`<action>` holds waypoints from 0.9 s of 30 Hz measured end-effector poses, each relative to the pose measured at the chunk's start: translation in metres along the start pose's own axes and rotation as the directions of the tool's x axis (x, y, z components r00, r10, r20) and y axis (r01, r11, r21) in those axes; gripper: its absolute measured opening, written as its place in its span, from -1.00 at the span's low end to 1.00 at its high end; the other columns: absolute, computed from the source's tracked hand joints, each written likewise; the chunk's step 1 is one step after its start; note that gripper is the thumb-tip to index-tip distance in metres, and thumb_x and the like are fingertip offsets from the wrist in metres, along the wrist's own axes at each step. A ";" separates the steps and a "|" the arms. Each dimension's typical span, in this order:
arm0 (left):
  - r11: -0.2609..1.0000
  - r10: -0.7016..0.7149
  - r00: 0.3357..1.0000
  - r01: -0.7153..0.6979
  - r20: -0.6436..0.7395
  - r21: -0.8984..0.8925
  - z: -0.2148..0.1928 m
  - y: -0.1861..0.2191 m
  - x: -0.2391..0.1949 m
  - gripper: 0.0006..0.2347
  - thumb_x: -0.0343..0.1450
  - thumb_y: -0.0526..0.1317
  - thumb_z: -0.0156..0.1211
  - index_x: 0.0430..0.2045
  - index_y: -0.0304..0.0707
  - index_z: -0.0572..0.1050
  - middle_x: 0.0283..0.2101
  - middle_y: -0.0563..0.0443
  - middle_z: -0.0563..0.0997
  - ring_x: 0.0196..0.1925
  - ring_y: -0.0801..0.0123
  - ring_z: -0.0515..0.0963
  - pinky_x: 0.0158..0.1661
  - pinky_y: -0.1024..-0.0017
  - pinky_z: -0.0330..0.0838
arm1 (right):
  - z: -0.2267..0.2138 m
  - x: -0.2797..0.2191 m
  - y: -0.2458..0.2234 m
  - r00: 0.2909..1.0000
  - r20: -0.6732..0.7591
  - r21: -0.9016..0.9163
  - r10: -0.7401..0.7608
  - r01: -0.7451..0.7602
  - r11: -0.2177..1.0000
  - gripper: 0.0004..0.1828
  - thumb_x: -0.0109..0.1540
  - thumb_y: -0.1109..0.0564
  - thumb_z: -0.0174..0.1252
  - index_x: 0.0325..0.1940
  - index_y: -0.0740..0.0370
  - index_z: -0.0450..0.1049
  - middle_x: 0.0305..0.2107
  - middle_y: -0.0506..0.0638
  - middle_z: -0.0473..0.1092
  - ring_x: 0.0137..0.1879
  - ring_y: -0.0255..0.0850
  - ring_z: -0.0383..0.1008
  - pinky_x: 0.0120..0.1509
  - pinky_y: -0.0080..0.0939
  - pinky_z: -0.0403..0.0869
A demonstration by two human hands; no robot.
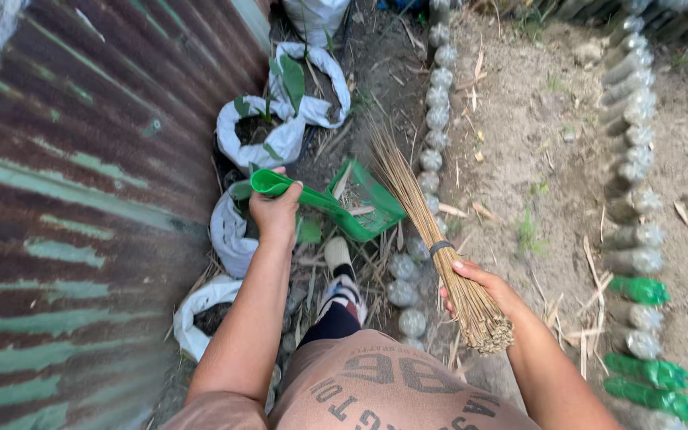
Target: The person sweeps dry leaves and debris into a green dustpan using a bundle of sticks and empties the dustpan into a black container.
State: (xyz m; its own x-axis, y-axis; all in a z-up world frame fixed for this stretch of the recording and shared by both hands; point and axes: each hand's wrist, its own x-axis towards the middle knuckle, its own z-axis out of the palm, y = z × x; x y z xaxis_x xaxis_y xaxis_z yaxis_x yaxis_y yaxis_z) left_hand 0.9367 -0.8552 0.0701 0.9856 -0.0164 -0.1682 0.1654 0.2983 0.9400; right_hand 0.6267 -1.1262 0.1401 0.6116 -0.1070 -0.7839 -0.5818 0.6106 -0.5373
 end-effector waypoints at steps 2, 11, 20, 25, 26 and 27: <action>1.000 0.026 1.000 -0.026 -0.001 0.010 0.021 -0.003 0.041 -0.67 0.24 -0.45 0.43 -0.14 -0.29 0.54 -0.36 0.11 0.57 -0.47 0.53 0.50 -0.49 0.52 0.36 | 0.010 0.030 -0.041 1.000 0.005 0.003 -0.009 0.009 1.000 -0.59 0.22 -0.08 0.13 0.10 0.08 0.40 -0.43 0.13 0.50 -0.47 -0.11 0.54 -0.47 -0.10 0.54; 1.000 -0.026 0.999 0.027 0.025 -0.012 0.122 0.010 0.228 -0.64 0.21 -0.50 0.39 -0.13 -0.26 0.56 -0.39 0.11 0.56 -0.54 0.54 0.45 -0.54 0.51 0.30 | 0.064 0.179 -0.230 0.999 -0.036 0.134 0.001 0.004 0.991 -0.61 0.23 -0.10 0.11 0.00 0.18 0.42 -0.43 0.16 0.50 -0.46 -0.05 0.53 -0.41 0.01 0.56; 1.000 0.017 1.000 -0.017 0.003 -0.021 0.177 0.046 0.339 -0.66 0.23 -0.48 0.36 -0.12 -0.28 0.56 -0.37 0.12 0.57 -0.51 0.55 0.48 -0.52 0.53 0.31 | 0.068 0.226 -0.310 0.991 0.108 0.317 -0.084 0.046 0.947 -0.60 0.28 -0.11 0.10 0.07 0.18 0.42 -0.39 0.21 0.48 -0.39 -0.02 0.52 -0.36 0.00 0.56; 1.000 -0.003 0.998 0.001 -0.061 -0.028 0.197 0.055 0.393 -0.66 0.23 -0.48 0.34 -0.12 -0.25 0.57 -0.37 0.10 0.58 -0.49 0.50 0.52 -0.50 0.51 0.37 | 0.072 0.288 -0.354 0.992 0.100 0.368 -0.081 0.039 0.929 -0.61 0.30 -0.08 0.10 0.05 0.26 0.39 -0.35 0.24 0.49 -0.37 0.00 0.51 -0.33 0.03 0.56; 1.000 -0.013 0.997 0.012 -0.080 -0.019 0.202 0.057 0.406 -0.66 0.23 -0.47 0.33 -0.12 -0.23 0.56 -0.37 0.11 0.57 -0.48 0.49 0.53 -0.50 0.51 0.38 | 0.073 0.301 -0.365 0.991 0.101 0.363 -0.089 0.047 0.931 -0.61 0.29 -0.08 0.09 0.04 0.24 0.39 -0.36 0.24 0.48 -0.38 0.02 0.51 -0.33 0.04 0.56; 1.000 -0.023 0.995 0.022 -0.099 -0.010 0.208 0.057 0.419 -0.65 0.23 -0.47 0.33 -0.11 -0.20 0.56 -0.37 0.12 0.57 -0.48 0.48 0.54 -0.50 0.50 0.40 | 0.075 0.314 -0.375 0.990 0.103 0.358 -0.098 0.054 0.932 -0.61 0.27 -0.09 0.09 0.03 0.23 0.39 -0.38 0.25 0.47 -0.40 0.03 0.51 -0.34 0.04 0.56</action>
State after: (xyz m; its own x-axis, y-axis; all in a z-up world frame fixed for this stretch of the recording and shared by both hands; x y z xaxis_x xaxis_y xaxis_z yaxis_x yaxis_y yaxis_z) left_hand 1.3667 -1.0432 0.1147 0.9731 0.0716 -0.2188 0.1872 0.3072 0.9331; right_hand 1.0770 -1.3295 0.1191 0.7175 -0.0845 -0.6914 -0.3167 0.8445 -0.4319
